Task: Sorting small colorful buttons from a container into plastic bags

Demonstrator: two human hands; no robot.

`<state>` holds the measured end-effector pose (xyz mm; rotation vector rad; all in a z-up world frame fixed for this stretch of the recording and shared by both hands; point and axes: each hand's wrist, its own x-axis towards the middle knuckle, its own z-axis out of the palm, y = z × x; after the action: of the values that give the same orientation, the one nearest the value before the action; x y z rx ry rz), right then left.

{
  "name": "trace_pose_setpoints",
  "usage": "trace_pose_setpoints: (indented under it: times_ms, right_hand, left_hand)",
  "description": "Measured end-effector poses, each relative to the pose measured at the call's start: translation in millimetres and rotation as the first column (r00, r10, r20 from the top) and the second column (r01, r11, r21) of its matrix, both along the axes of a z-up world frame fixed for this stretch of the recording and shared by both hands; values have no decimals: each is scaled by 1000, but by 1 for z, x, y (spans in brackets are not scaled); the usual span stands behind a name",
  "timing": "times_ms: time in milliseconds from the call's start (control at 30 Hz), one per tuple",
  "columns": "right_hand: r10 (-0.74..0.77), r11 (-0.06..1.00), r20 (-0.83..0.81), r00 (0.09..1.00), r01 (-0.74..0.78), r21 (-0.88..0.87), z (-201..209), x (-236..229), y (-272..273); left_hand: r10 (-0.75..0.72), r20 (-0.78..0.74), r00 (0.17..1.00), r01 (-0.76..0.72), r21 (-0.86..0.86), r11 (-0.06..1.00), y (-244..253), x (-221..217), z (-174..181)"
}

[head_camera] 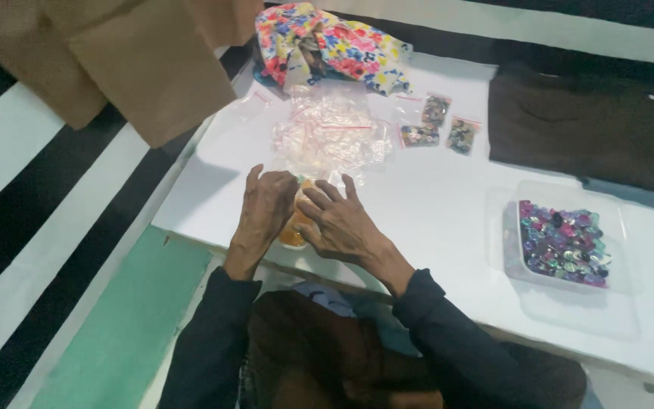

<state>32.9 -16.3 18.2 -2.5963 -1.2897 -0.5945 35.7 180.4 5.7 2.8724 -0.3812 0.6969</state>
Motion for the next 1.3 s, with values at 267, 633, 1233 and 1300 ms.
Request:
trace_pose_setpoints:
  times_ms: [267,633,1233,1300]
  right_hand:
    - [-33,954,170,985,-20,300,5,-8,-40]
    - [-169,803,-81,982,185,567,51,-65,-213]
    - [-494,758,-677,546,652,-27,96,-48,-364]
    - [-504,760,-687,523,646,-65,97,-45,-361]
  left_hand:
    - [-156,328,932,217,-160,963,-57,-25,57]
    - [-373,313,874,483,-455,748,-206,-62,62]
    - [-673,-122,729,666,-98,739,-384,21,12]
    - [-615,-153,773,623,5,782,-395,37,-3]
